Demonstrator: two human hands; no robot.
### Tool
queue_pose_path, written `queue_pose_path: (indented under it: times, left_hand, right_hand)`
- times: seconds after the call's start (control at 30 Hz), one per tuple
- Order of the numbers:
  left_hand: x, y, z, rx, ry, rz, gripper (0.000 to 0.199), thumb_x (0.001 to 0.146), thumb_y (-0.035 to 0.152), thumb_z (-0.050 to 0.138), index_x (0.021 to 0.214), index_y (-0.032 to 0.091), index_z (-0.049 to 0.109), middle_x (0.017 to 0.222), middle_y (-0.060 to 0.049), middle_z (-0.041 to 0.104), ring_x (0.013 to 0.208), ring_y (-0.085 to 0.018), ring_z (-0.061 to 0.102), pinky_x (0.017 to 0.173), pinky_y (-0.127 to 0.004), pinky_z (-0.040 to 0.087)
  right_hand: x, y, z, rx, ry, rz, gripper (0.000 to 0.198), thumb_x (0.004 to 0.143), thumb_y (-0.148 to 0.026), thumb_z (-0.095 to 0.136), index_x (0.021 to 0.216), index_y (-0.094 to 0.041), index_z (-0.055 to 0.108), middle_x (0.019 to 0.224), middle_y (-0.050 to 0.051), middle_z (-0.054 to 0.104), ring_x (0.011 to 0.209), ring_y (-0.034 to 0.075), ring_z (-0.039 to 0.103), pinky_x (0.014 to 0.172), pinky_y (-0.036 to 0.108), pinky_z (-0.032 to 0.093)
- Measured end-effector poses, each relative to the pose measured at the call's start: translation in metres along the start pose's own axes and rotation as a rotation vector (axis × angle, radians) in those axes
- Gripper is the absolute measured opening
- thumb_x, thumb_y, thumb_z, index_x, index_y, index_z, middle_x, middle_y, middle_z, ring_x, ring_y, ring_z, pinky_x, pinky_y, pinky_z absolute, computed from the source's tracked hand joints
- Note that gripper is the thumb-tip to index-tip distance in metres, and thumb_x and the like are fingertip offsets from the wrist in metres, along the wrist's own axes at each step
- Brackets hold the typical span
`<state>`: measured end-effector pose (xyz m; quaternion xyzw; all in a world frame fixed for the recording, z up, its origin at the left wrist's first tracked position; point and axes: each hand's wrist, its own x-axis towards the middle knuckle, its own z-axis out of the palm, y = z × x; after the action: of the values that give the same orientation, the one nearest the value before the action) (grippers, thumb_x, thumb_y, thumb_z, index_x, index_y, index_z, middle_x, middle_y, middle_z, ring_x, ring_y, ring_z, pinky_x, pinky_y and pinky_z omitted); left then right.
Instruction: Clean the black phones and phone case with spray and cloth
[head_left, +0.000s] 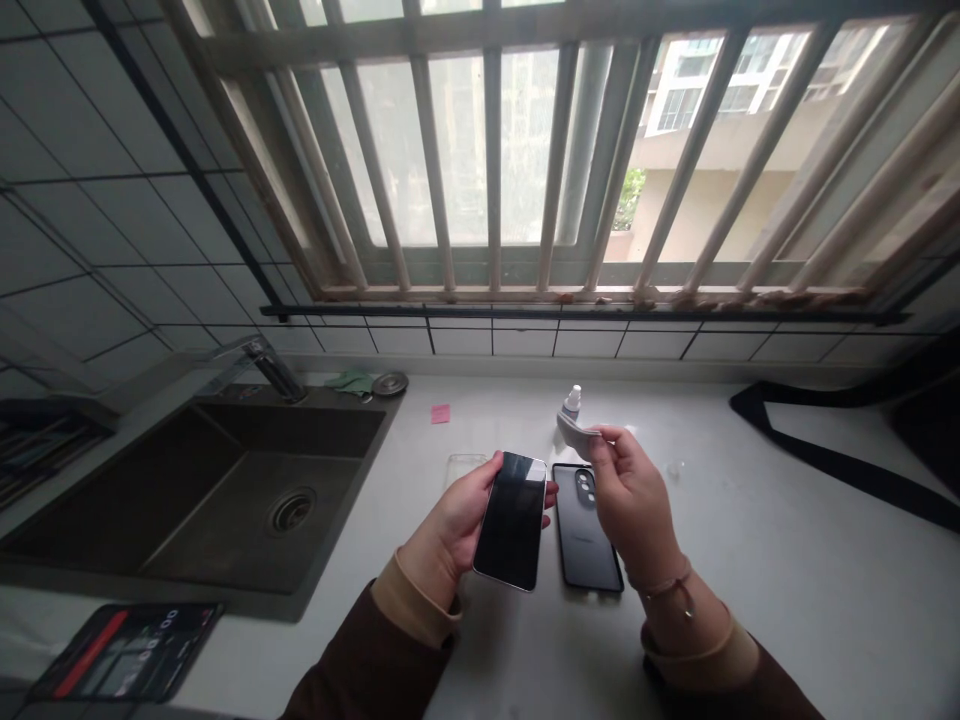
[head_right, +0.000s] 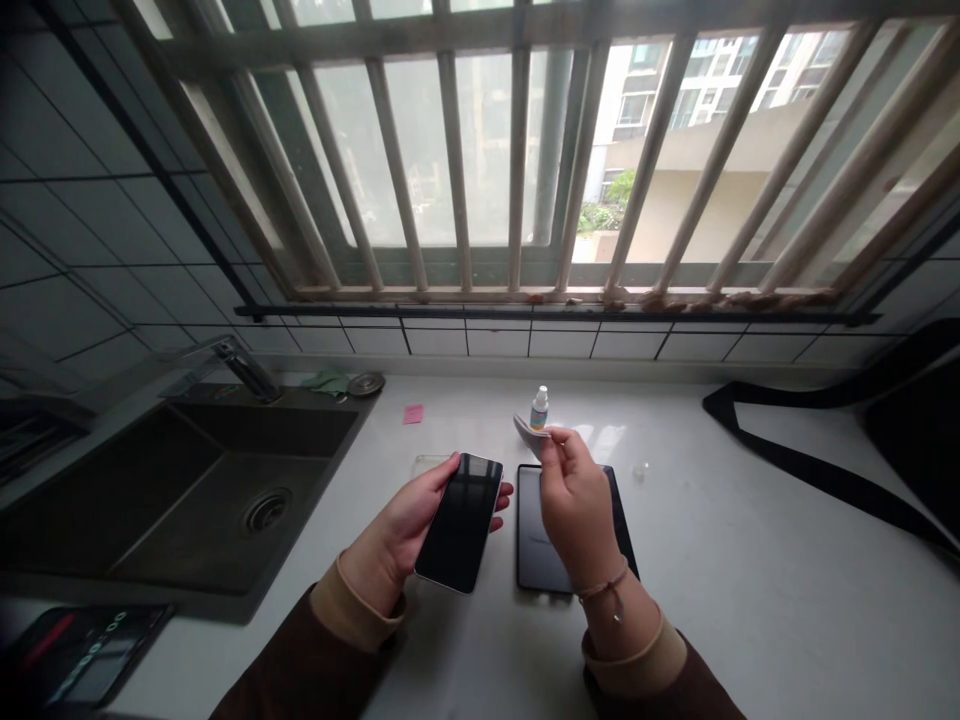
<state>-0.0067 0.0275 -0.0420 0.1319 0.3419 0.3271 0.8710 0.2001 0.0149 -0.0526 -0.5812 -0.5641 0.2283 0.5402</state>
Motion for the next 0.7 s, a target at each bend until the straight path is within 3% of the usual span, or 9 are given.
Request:
queue_pose_path:
  times: [0.1,0.17,0.23,0.3,0.47,0.7]
  left_hand:
    - [0.000,0.000,0.001,-0.045,0.006,0.035,0.054,0.110,0.048,0.045,0.128,0.003,0.070,0.115,-0.025,0.078,0.099,-0.031,0.079,0.093,-0.044,0.062]
    - [0.001,0.002,-0.001,-0.072,0.017,0.081,0.049,0.111,0.045,0.046,0.129,0.007,0.071,0.108,-0.021,0.080,0.092,-0.029,0.080,0.094,-0.045,0.062]
    - [0.003,0.004,-0.004,-0.103,0.024,0.121,0.046,0.110,0.042,0.046,0.128,0.007,0.071,0.105,-0.019,0.080,0.088,-0.028,0.079,0.093,-0.045,0.062]
    - [0.005,0.007,-0.008,-0.143,0.022,0.140,0.048,0.110,0.042,0.045,0.127,0.005,0.070,0.103,-0.020,0.080,0.086,-0.027,0.079,0.090,-0.043,0.063]
    - [0.004,0.016,-0.012,-0.225,0.066,0.146,0.059,0.109,0.051,0.041,0.120,-0.001,0.069,0.097,-0.022,0.076,0.073,-0.028,0.075,0.068,-0.039,0.063]
    - [-0.003,0.021,-0.014,-0.252,0.150,0.129,0.052,0.106,0.055,0.044,0.119,0.011,0.067,0.101,-0.018,0.076,0.075,-0.033,0.074,0.054,-0.044,0.060]
  right_hand:
    - [-0.005,-0.005,0.006,-0.038,-0.227,-0.169,0.028,0.111,-0.041,0.050,0.122,-0.026,0.070,0.109,0.007,0.082,0.088,0.024,0.079,0.079,0.036,0.062]
    - [-0.008,-0.008,0.010,-0.015,-0.351,-0.266,0.026,0.111,-0.033,0.048,0.126,-0.028,0.069,0.124,0.007,0.080,0.107,0.026,0.080,0.098,0.043,0.062]
    - [-0.009,-0.010,0.012,0.011,-0.405,-0.349,0.027,0.111,-0.026,0.047,0.128,-0.029,0.068,0.133,0.005,0.078,0.127,0.027,0.073,0.121,0.052,0.049]
    - [-0.011,-0.011,0.013,0.042,-0.457,-0.406,0.028,0.111,-0.021,0.047,0.127,-0.031,0.068,0.134,0.002,0.078,0.133,0.025,0.069,0.130,0.055,0.037]
    - [-0.017,-0.018,0.011,0.178,-0.625,-0.434,0.025,0.110,-0.018,0.048,0.121,-0.030,0.068,0.127,0.000,0.080,0.128,0.023,0.073,0.131,0.054,0.037]
    - [-0.018,-0.031,0.001,0.277,-0.744,-0.323,0.017,0.106,-0.033,0.061,0.114,-0.031,0.076,0.101,0.001,0.084,0.098,0.024,0.081,0.128,0.053,0.042]
